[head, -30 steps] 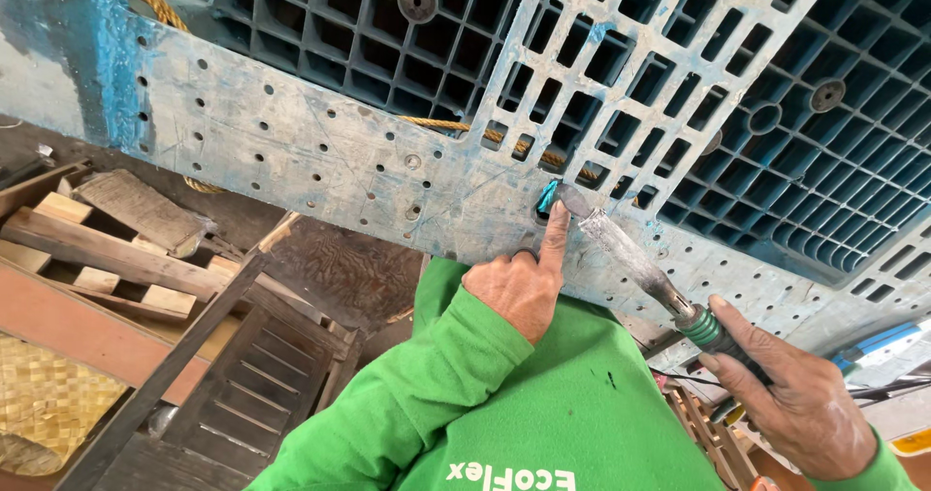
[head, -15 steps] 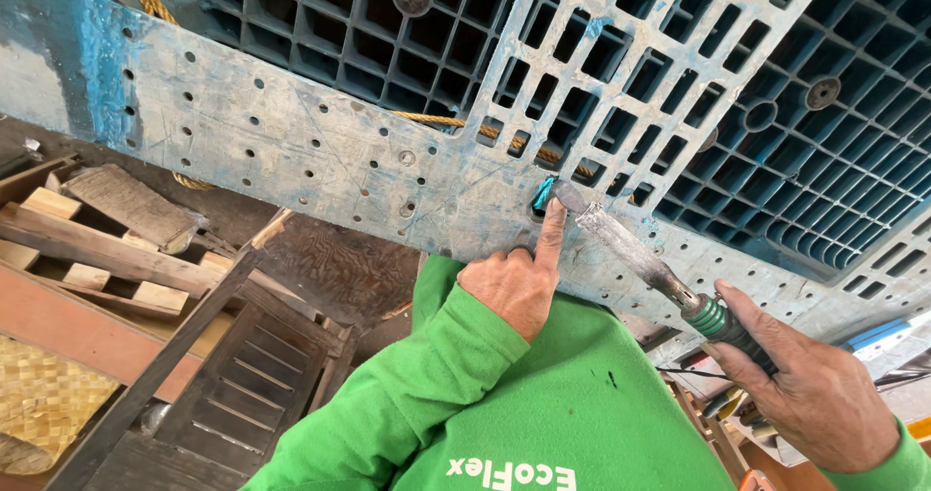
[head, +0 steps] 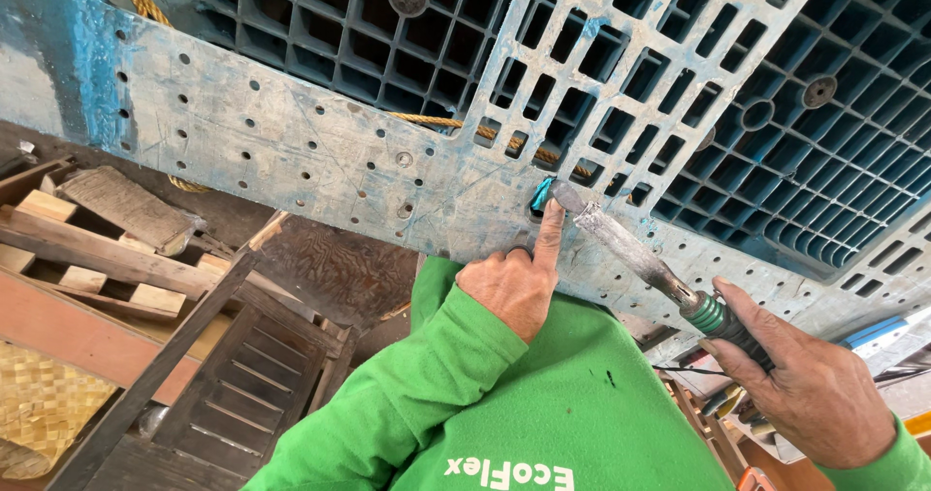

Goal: The person uses a soldering iron to melt and fuse a small blue plastic patch onto a damaged area of a large blue plastic pallet. They then use a hand saw to trim the excess material around the patch.

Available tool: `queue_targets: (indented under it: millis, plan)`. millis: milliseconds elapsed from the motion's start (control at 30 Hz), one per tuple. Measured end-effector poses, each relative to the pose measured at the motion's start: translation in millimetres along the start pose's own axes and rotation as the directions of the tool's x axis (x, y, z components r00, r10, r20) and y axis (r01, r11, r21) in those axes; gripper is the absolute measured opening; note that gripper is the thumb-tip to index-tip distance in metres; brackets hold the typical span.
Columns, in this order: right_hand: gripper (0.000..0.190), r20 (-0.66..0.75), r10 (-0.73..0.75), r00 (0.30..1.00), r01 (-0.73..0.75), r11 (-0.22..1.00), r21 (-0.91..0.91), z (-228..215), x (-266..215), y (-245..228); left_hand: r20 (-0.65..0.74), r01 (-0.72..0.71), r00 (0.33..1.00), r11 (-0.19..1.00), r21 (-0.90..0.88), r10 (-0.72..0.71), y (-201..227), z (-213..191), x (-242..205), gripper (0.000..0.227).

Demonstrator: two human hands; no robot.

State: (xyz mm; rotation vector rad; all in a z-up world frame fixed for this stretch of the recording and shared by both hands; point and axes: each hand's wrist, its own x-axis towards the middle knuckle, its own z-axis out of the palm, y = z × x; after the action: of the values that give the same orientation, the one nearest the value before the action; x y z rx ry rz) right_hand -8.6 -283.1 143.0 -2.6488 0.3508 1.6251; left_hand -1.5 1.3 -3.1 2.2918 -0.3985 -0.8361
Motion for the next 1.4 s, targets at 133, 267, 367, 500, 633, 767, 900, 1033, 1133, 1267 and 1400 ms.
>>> queue_targets:
  millis: [133,267,367,500,633,767,900,1033,1133,1267,1400]
  plan:
    - [0.074,-0.017,0.012,1.000,-0.012,0.999,-0.035,-5,0,-6,-0.008,-0.003,1.000,1.000,0.014,0.003,1,0,0,0.081]
    - [0.073,-0.067,-0.047,0.997,0.046,0.999,-0.021,-10,0,-12,-0.029,-0.008,1.000,0.999,0.050,0.009,1,-1,0,0.080]
    - [0.071,-0.139,-0.110,0.984,0.111,0.994,0.004,-8,0,-12,-0.037,-0.007,0.999,1.000,0.030,0.008,1,-1,-1,0.078]
    - [0.069,-0.215,-0.200,0.956,0.213,0.976,0.039,5,1,-1,-0.020,-0.001,1.000,1.000,0.016,0.001,2,-1,-1,0.079]
    - [0.072,-0.044,-0.070,0.997,0.076,0.985,0.158,18,-3,19,-0.029,-0.001,1.000,1.000,-0.003,0.001,1,-1,0,0.079]
    - [0.069,-0.137,-0.162,0.977,0.200,0.918,0.343,19,-14,27,-0.053,0.003,0.999,1.000,0.029,-0.001,1,2,-3,0.080]
    - [0.065,-0.195,-0.178,0.965,0.236,0.911,0.339,14,-16,16,-0.057,0.001,0.998,1.000,0.007,-0.001,1,4,-3,0.078]
    - [0.063,-0.156,-0.130,0.979,0.177,0.924,0.339,8,-13,5,-0.033,0.003,0.999,1.000,0.001,-0.003,1,3,-2,0.079]
    - [0.064,-0.162,-0.163,0.973,0.212,0.912,0.350,9,-10,5,-0.059,-0.009,0.998,1.000,0.003,0.009,0,3,-2,0.079]
    - [0.069,-0.046,-0.071,0.996,0.081,0.951,0.300,9,-8,5,-0.017,0.000,1.000,1.000,-0.004,0.000,-1,3,-1,0.079]
    - [0.070,-0.165,-0.133,0.977,0.163,0.969,0.184,6,-10,0,-0.018,0.007,1.000,1.000,-0.024,-0.007,0,2,-1,0.077]
